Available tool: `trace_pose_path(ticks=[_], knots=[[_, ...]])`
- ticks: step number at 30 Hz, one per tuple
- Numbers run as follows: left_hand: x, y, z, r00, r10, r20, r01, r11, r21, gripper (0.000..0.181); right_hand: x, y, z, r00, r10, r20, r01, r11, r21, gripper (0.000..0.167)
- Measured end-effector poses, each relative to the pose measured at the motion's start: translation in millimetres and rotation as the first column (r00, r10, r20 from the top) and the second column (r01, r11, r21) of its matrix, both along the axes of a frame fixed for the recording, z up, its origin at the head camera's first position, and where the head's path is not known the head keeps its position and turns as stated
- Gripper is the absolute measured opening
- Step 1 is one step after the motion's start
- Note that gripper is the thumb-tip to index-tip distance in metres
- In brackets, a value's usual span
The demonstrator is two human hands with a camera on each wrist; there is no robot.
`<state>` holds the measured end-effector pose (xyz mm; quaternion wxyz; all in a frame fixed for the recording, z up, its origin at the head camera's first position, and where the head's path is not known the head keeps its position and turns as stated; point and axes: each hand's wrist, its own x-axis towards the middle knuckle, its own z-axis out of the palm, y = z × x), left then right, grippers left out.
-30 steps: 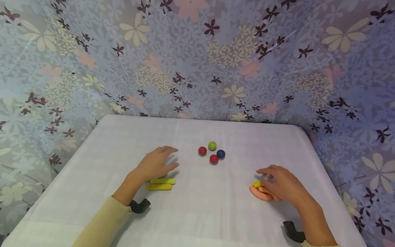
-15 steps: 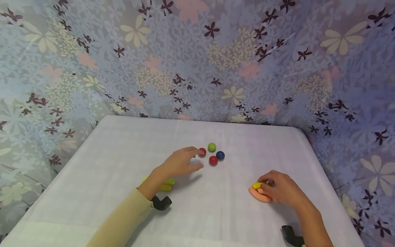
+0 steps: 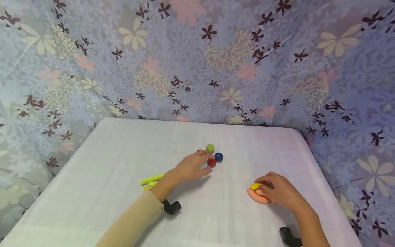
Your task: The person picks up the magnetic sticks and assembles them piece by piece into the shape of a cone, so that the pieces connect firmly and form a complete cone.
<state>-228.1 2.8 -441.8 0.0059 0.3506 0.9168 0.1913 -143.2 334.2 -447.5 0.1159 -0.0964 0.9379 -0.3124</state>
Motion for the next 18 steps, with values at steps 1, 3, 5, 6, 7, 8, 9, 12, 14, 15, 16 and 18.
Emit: trace_pose_path(ticks=[1, 3, 5, 6, 7, 8, 9, 12, 14, 15, 16, 18], knots=[[0.8, 0.2, -1.3, 1.000, 0.002, 0.013, -0.002, 1.000, -0.004, 0.045, 0.8, -0.2, -0.8, 1.000, 0.001, 0.000, -0.001, 1.000, -0.002, 0.032], [2.5, 1.1, -2.6, 1.000, 0.001, 0.024, -0.001, 1.000, -0.018, 0.045, 1.7, 0.0, -1.8, 1.000, 0.007, -0.004, -0.007, 1.000, 0.002, 0.032], [3.9, 2.8, -4.2, 1.000, 0.003, 0.028, -0.002, 0.999, -0.032, 0.045, 2.7, -0.2, -2.3, 1.000, 0.000, 0.001, 0.000, 1.000, 0.003, 0.034], [4.6, 3.4, -5.2, 1.000, 0.005, 0.028, -0.004, 0.999, -0.039, 0.043, 3.3, -0.4, -2.5, 1.000, -0.004, 0.005, 0.004, 1.000, 0.002, 0.035], [5.3, 4.0, -6.2, 1.000, 0.006, 0.030, -0.005, 0.999, -0.044, 0.041, 3.6, -0.6, -2.6, 1.000, -0.006, 0.011, 0.006, 1.000, -0.002, 0.037], [6.0, 4.4, -7.2, 0.999, 0.004, 0.032, -0.002, 0.999, -0.050, 0.038, 3.9, -0.7, -2.7, 1.000, -0.008, 0.014, 0.008, 1.000, -0.001, 0.038], [6.8, 4.6, -8.0, 0.999, 0.000, 0.033, 0.002, 0.999, -0.054, 0.036, 4.1, -0.8, -2.9, 1.000, -0.010, 0.015, 0.010, 1.000, -0.002, 0.039], [8.8, 3.2, -10.1, 1.000, -0.019, 0.025, 0.020, 0.998, -0.059, 0.034, 4.1, -1.0, -3.2, 1.000, -0.007, 0.000, 0.007, 1.000, 0.001, 0.040], [9.9, 0.5, -11.3, 0.999, -0.027, 0.026, 0.028, 0.998, -0.052, 0.032, 3.8, -1.1, -3.3, 1.000, -0.004, -0.017, 0.004, 1.000, 0.005, 0.038], [10.4, -1.0, -11.6, 0.999, -0.030, 0.028, 0.032, 0.999, -0.043, 0.032, 3.8, -1.1, -3.4, 1.000, -0.004, -0.025, 0.004, 1.000, 0.009, 0.037], [10.5, -2.6, -12.2, 0.999, -0.033, 0.030, 0.034, 0.999, -0.033, 0.031, 3.8, -1.2, -3.5, 1.000, -0.005, -0.027, 0.005, 1.000, 0.011, 0.036], [11.1, -6.0, -13.4, 0.999, -0.032, 0.034, 0.032, 0.999, -0.013, 0.029, 4.4, -1.2, -3.5, 1.000, -0.008, -0.019, 0.008, 1.000, 0.003, 0.035]])
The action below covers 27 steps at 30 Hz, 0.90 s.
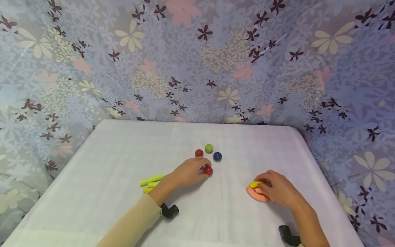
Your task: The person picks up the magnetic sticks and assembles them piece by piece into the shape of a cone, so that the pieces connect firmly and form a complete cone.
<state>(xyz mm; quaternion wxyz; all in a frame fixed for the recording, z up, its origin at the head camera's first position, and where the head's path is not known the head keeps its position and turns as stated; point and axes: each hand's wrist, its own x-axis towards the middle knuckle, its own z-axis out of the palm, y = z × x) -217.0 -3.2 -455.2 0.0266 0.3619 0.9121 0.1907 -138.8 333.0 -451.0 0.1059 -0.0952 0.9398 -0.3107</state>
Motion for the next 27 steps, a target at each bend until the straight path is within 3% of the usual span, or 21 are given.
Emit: trace_pose_path(ticks=[7, 16, 22, 27], knots=[[0.4, -8.2, -2.5, 1.000, -0.015, 0.013, 0.015, 0.998, 0.058, 0.029, -0.3, -0.2, 1.6, 1.000, -0.022, 0.013, 0.022, 1.000, 0.005, 0.029], [4.3, -13.9, -4.5, 1.000, -0.016, -0.018, 0.017, 0.999, 0.037, 0.034, -3.5, 0.1, -0.9, 1.000, -0.013, -0.019, 0.013, 1.000, 0.002, 0.035], [6.9, -15.1, -6.5, 1.000, 0.008, 0.000, -0.008, 0.998, 0.069, 0.034, -4.3, -0.6, 1.6, 1.000, -0.028, 0.006, 0.028, 0.999, -0.026, 0.046], [7.7, -15.4, -5.1, 0.999, 0.028, 0.019, -0.029, 0.997, 0.075, 0.037, -4.5, -0.1, -0.6, 0.999, -0.033, 0.001, 0.033, 0.999, -0.028, 0.045]])
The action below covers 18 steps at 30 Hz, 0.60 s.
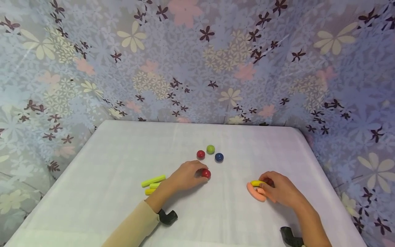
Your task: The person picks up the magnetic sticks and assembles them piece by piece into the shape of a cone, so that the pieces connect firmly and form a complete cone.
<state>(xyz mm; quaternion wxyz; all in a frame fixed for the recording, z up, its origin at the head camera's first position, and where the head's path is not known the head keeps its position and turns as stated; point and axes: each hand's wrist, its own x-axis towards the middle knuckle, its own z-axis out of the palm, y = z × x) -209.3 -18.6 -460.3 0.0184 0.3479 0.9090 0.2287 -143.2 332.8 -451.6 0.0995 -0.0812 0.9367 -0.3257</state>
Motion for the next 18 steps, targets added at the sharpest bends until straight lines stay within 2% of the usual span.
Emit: trace_pose_path(ticks=[8, 14, 18], knots=[[2.3, -2.0, 0.4, 0.999, 0.005, 0.032, -0.005, 1.000, -0.002, 0.038, 4.4, 5.3, 1.1, 0.989, -0.076, -0.129, 0.080, 0.996, 0.027, 0.040], [2.4, -1.9, -1.6, 0.999, 0.008, 0.033, -0.008, 1.000, -0.006, 0.037, 4.6, 8.5, -1.4, 0.984, -0.016, -0.175, 0.024, 0.999, 0.043, 0.032], [1.7, -2.5, -2.9, 1.000, -0.011, 0.024, 0.011, 1.000, 0.002, 0.037, 6.5, 7.9, -2.9, 0.985, 0.013, -0.169, -0.010, 1.000, 0.022, 0.026]])
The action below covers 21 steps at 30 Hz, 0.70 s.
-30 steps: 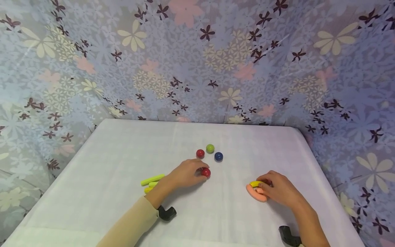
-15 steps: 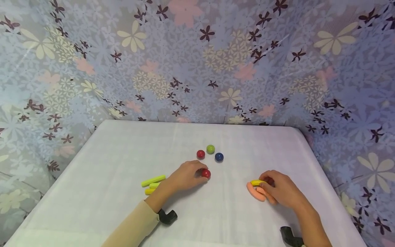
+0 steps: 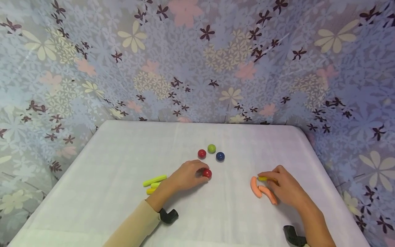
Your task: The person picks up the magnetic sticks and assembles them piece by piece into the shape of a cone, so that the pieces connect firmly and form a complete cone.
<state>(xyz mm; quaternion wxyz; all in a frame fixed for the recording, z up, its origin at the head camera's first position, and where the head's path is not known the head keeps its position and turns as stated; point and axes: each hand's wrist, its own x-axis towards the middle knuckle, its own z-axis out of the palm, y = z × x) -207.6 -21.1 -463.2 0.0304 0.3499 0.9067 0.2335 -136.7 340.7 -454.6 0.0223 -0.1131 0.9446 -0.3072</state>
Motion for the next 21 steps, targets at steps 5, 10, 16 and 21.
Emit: trace_pose_path(ticks=[5, 10, 16, 21], knots=[[-1.6, -1.0, -0.2, 1.000, -0.012, -0.005, 0.012, 1.000, 0.006, 0.037, -1.8, -1.4, 1.9, 1.000, -0.013, -0.017, 0.014, 1.000, 0.023, 0.029], [-1.3, -1.8, -0.5, 1.000, -0.019, -0.012, 0.019, 1.000, 0.005, 0.037, -4.3, -4.9, 2.9, 0.998, -0.054, -0.020, 0.055, 0.997, 0.057, 0.037], [0.8, -2.1, -1.1, 1.000, -0.011, 0.015, 0.011, 1.000, -0.009, 0.038, -6.7, -12.7, 4.8, 0.996, -0.068, -0.059, 0.070, 0.997, 0.038, 0.043], [1.3, -1.9, -2.3, 1.000, 0.005, 0.002, -0.005, 1.000, -0.011, 0.038, -10.6, -19.3, 6.1, 0.995, -0.050, -0.090, 0.054, 0.998, 0.032, 0.038]])
